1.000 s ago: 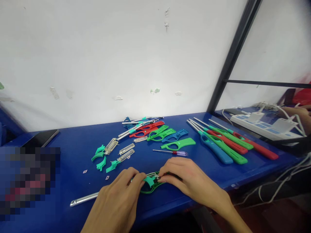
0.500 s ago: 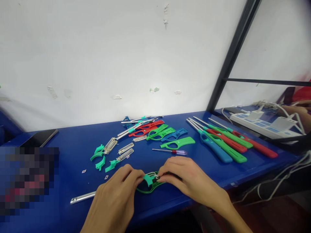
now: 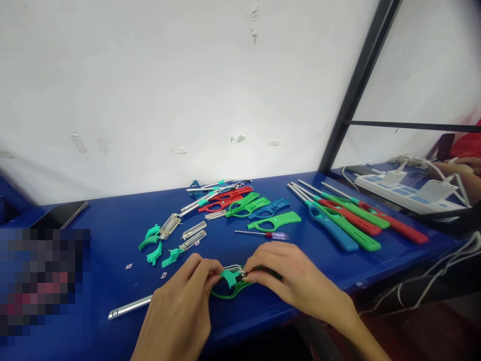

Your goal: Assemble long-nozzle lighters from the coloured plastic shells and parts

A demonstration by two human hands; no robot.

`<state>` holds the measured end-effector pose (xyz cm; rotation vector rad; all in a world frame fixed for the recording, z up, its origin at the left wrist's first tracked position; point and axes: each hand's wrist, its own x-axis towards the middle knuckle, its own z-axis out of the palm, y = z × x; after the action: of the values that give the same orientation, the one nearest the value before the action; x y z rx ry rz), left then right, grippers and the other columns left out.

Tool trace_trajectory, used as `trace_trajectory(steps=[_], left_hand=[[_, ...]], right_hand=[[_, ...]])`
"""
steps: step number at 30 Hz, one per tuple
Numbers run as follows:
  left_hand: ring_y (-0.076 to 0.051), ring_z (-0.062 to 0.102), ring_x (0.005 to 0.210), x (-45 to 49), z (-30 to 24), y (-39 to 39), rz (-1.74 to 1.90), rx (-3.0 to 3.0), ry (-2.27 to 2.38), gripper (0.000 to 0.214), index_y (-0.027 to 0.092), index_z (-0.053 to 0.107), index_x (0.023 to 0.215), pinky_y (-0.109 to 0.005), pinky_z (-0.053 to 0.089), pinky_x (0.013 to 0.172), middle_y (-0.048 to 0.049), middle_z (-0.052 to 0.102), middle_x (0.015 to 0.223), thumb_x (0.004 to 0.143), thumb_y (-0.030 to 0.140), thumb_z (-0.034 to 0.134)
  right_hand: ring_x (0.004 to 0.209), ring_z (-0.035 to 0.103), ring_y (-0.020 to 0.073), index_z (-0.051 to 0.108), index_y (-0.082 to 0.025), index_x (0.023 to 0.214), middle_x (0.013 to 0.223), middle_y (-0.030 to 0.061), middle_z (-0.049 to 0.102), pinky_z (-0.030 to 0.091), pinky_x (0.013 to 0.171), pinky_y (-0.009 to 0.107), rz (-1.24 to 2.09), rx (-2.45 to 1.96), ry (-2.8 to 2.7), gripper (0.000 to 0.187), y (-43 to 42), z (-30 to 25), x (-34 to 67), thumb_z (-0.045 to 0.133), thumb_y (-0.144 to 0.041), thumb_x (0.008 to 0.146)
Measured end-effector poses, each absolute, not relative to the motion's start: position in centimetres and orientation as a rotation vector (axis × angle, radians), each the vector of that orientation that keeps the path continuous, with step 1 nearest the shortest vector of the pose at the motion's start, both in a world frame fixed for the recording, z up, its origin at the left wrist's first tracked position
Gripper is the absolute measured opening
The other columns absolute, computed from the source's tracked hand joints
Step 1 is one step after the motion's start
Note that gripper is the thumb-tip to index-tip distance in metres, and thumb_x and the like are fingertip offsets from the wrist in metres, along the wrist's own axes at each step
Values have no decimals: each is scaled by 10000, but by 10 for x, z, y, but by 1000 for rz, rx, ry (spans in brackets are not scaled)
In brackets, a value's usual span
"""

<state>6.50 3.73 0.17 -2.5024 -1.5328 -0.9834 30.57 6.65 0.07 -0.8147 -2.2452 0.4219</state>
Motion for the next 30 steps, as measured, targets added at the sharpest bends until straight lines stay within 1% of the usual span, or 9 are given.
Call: trace_trajectory(steps=[3,5,8,11,15,17,23,27,30], left_hand=[[-148,725,626,67,0,38,-987,-2485,-1515,330,260,681,929,-215,551,553,9,702,834,1033,137,392],[-149,721,617,68,0,38,-986,-2480,-1506,335,255,684,928,-217,553,545,7,700,831,1037,136,390],[-155,728,630,65,-1,40,-978,-2488,-1470,347,247,705,942,-235,590,592,4,703,832,1044,140,391],[-163,751,692,61,-2,42,-936,-2544,-1421,361,251,742,1014,-258,623,646,-3,726,885,1047,143,399],[-157,764,780,56,-6,43,-866,-2591,-1446,426,277,759,1048,-268,640,738,-6,753,996,1013,75,385],[-156,767,824,54,-7,43,-850,-2599,-1443,455,285,763,1068,-264,640,755,-9,757,1025,996,50,381],[-170,777,856,51,-6,42,-802,-2567,-1347,493,292,770,1120,-242,628,651,-12,775,1040,970,26,384],[-190,779,886,51,-4,45,-746,-2548,-1308,517,279,781,1126,-265,641,653,-16,786,1057,952,9,376],[-189,774,868,51,-2,47,-722,-2561,-1299,536,289,784,1139,-272,643,650,-9,787,1041,952,2,371]], right_hand=[[878,718,156,729,-231,1054,988,-1,795,506,835,274,417,-793,-2245,177,68,-1,306,627,-372,1085],[874,715,155,728,-229,1047,983,-4,793,503,832,271,416,-792,-2243,163,69,-1,306,638,-361,1080],[881,716,160,730,-228,1042,986,-3,794,502,836,274,414,-811,-2240,152,68,0,306,647,-351,1076],[877,714,166,737,-230,1041,976,2,795,501,834,284,407,-822,-2257,159,66,1,305,644,-353,1079],[865,709,171,754,-228,1032,954,10,792,505,828,294,386,-807,-2287,185,66,2,305,637,-362,1082],[865,706,168,758,-225,1031,951,10,788,505,828,294,383,-805,-2292,184,66,2,305,639,-356,1081],[871,701,166,760,-229,1040,965,7,779,496,831,291,378,-805,-2298,137,66,3,305,667,-326,1066],[871,695,162,757,-226,1040,962,3,770,488,825,289,360,-807,-2304,130,67,3,306,673,-323,1062],[874,695,163,756,-228,1041,972,3,770,486,828,290,363,-809,-2310,134,67,2,306,668,-326,1065]])
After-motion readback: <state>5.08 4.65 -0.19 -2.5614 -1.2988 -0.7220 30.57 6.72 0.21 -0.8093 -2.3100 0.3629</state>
